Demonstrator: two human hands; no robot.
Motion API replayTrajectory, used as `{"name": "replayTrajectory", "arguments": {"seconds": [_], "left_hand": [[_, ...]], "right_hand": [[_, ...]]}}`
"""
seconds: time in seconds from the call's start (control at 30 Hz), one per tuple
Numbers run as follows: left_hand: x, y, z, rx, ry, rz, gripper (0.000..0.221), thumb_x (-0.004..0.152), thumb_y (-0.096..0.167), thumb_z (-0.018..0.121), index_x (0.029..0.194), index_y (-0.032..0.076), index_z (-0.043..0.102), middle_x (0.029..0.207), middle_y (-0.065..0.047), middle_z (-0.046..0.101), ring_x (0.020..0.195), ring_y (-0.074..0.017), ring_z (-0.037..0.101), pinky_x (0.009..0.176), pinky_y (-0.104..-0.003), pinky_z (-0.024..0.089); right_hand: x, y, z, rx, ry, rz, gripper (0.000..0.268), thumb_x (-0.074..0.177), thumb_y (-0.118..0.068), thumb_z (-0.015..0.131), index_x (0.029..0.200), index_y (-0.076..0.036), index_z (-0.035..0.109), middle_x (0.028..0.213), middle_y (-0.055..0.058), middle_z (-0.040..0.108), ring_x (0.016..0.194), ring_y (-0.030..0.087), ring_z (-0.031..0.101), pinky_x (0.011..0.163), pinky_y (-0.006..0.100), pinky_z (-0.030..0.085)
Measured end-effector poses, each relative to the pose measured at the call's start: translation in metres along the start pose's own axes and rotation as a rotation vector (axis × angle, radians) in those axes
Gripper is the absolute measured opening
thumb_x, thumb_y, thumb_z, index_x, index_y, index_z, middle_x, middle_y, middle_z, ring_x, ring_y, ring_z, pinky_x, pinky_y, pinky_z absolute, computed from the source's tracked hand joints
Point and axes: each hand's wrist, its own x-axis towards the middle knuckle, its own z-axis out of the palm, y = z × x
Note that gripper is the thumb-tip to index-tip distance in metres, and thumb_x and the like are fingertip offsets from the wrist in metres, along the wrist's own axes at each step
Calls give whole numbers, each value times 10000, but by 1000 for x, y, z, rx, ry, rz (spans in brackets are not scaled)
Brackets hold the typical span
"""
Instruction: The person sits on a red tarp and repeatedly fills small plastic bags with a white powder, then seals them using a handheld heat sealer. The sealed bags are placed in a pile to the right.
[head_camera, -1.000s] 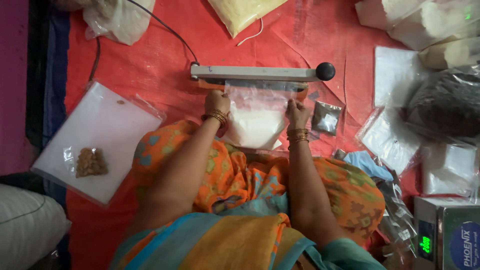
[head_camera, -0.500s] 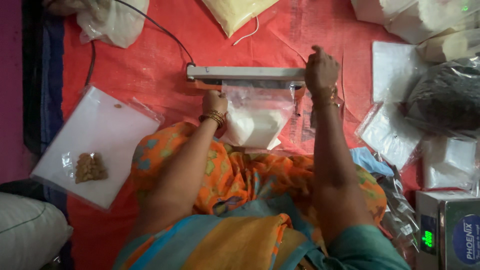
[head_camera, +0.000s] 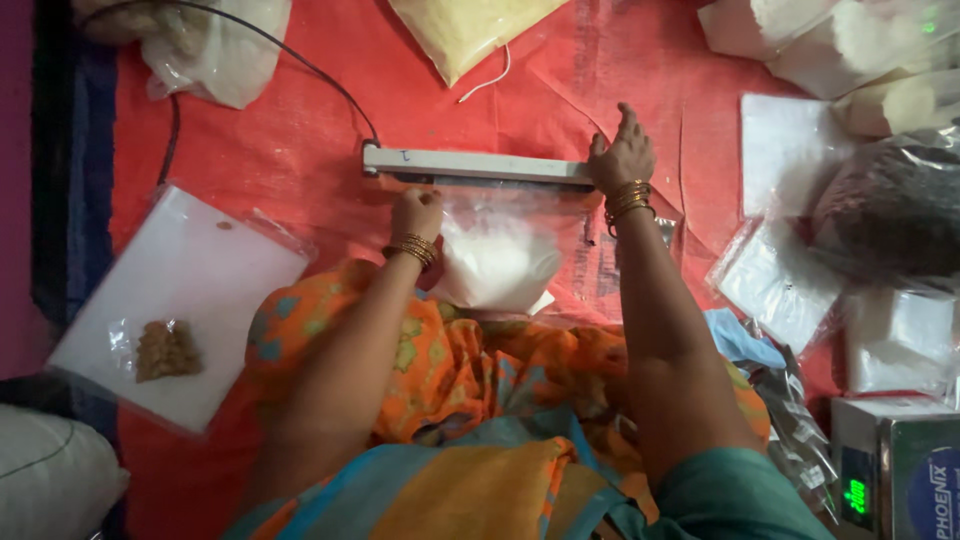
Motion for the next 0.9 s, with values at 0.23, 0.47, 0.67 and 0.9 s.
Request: {"name": "replayTrajectory", "arguments": {"seconds": [0.23, 0.47, 0.67, 0.9], "left_hand": [[-8, 10, -8, -72, -61, -93, 382, 891, 374, 663, 982, 6, 702, 1001, -223, 752, 976, -375, 735, 857, -442, 558], [-1, -1, 0, -46, -75, -66, 375, 879, 379, 684, 927, 8, 714, 935, -247, 733, 937, -406, 718, 820, -456, 551], [13, -21, 21, -65, -88, 10, 398, 876, 371, 675, 808, -20, 701, 786, -275, 694, 810, -418, 731, 711, -490, 532], [25, -35, 37, -135, -114, 29, 420, 885, 367, 661, 813, -44, 704, 751, -292, 667, 761, -415, 750, 689, -495, 530]], "right_hand": [[0, -11, -11, 23, -124, 85, 459, 903, -306, 659, 1334, -187, 556, 1182, 115, 688, 1135, 338, 619, 947, 477, 498], [5, -4, -1, -26, -139, 104, 290, 910, -348, 632, 1124, -171, 716, 1113, 111, 706, 1081, 332, 639, 930, 470, 502], [4, 3, 8, -42, -70, 70, 251, 901, -347, 616, 995, -175, 773, 979, 144, 743, 943, 373, 692, 846, 487, 552], [-1, -9, -4, -62, -82, 127, 253, 888, -351, 599, 945, -187, 783, 944, 160, 751, 900, 391, 706, 819, 510, 562]]}}
